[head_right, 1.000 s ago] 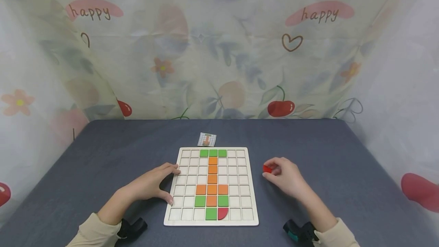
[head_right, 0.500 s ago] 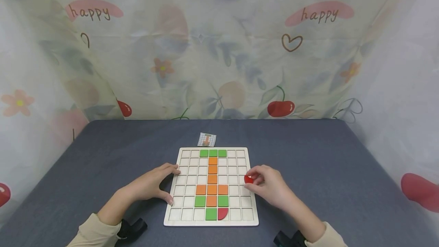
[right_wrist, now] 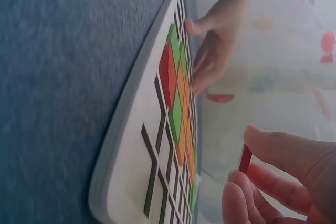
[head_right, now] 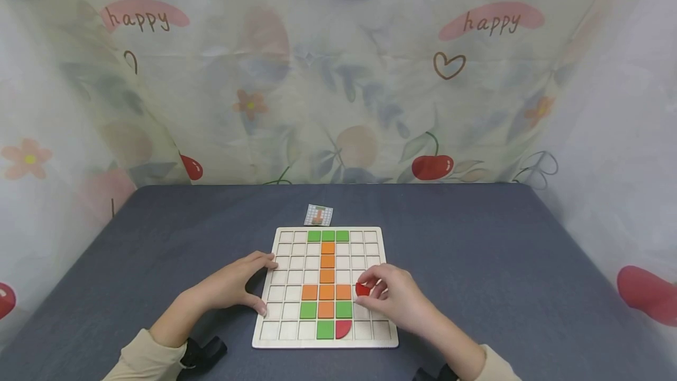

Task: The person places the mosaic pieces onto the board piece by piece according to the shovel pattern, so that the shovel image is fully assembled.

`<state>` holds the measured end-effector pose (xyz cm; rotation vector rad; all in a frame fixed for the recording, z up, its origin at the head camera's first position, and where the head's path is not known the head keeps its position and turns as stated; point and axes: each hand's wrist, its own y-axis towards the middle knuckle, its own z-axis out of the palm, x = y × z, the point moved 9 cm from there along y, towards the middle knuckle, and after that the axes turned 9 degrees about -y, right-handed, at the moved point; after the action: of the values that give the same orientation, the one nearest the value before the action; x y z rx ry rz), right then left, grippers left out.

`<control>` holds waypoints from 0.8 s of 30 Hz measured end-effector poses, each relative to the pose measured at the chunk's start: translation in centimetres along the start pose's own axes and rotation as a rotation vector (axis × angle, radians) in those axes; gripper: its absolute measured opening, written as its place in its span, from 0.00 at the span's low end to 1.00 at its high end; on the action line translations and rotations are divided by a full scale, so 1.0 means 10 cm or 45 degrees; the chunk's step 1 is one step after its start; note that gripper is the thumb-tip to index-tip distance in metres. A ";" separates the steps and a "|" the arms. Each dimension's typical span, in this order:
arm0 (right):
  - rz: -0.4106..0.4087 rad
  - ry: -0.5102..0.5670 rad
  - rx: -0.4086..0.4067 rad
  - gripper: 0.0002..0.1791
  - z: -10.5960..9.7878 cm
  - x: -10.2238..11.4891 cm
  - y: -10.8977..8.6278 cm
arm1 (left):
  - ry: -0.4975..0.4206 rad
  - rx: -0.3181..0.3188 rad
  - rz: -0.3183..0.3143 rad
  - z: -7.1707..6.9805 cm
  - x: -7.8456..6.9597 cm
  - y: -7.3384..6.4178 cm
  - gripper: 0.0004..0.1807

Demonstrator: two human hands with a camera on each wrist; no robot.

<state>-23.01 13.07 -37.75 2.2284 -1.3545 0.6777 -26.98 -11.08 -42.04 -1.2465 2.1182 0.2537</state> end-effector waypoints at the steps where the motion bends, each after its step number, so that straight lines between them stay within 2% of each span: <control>1: -0.007 0.013 0.006 0.14 0.02 0.02 0.00 | 0.002 -0.001 0.002 0.00 0.00 0.00 0.48; 14: -0.091 0.103 0.092 0.12 0.24 0.23 -0.01 | 0.028 -0.011 0.013 -0.01 0.00 0.00 0.48; 24: -0.124 0.227 0.185 0.11 0.41 0.36 -0.02 | 0.004 0.003 0.018 0.00 -0.01 0.01 0.48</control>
<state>-20.69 8.19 -38.78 2.2664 -1.1344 0.9410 -27.07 -10.97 -42.03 -1.2314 2.1303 0.2555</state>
